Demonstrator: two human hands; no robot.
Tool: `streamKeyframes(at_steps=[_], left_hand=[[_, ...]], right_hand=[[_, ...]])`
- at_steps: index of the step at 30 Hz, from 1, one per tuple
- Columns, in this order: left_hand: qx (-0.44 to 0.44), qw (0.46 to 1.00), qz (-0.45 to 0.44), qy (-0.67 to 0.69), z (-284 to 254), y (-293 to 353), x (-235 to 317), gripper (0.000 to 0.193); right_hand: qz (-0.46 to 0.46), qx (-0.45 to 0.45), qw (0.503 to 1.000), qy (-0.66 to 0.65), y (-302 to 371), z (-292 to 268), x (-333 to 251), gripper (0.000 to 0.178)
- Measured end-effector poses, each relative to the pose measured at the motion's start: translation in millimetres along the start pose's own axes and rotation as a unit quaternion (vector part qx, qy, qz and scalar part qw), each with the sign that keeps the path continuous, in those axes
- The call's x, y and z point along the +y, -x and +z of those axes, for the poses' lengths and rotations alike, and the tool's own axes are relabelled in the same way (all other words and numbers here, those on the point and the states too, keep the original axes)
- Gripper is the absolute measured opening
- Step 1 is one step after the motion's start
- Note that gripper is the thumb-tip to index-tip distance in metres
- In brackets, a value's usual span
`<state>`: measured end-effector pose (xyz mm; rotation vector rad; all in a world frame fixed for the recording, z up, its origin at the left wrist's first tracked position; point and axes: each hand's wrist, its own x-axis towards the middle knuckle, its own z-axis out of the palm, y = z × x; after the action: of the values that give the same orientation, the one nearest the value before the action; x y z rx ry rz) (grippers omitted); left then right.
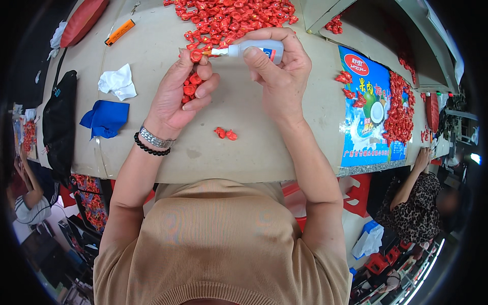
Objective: Apply glue to small red plastic toy components at a workspace.
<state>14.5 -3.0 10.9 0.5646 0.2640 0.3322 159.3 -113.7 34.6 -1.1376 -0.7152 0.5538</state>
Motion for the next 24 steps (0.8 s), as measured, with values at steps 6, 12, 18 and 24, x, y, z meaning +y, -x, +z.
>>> streamKeyframes(at_steps=[6,12,18,24], left_hand=[[0.009,1.0,-0.001,-0.004,1.5,0.6,0.5,0.04],[0.007,1.0,-0.006,0.005,0.3,0.0,0.4,0.037],[0.004,1.0,0.008,-0.009,-2.6,-0.8,-0.4,0.039],[-0.002,0.998,0.06,0.003,-6.9,-2.8,-3.9,0.027]], right_hand=[[-0.004,0.007,1.0,-0.009,0.2,1.3,-0.2,0.02],[-0.011,0.0,1.0,-0.002,0.0,0.3,0.6,0.019],[-0.033,0.007,0.999,0.006,-1.3,-0.9,-0.2,0.02],[-0.046,0.016,0.998,-0.036,-1.3,-2.0,0.4,0.02]])
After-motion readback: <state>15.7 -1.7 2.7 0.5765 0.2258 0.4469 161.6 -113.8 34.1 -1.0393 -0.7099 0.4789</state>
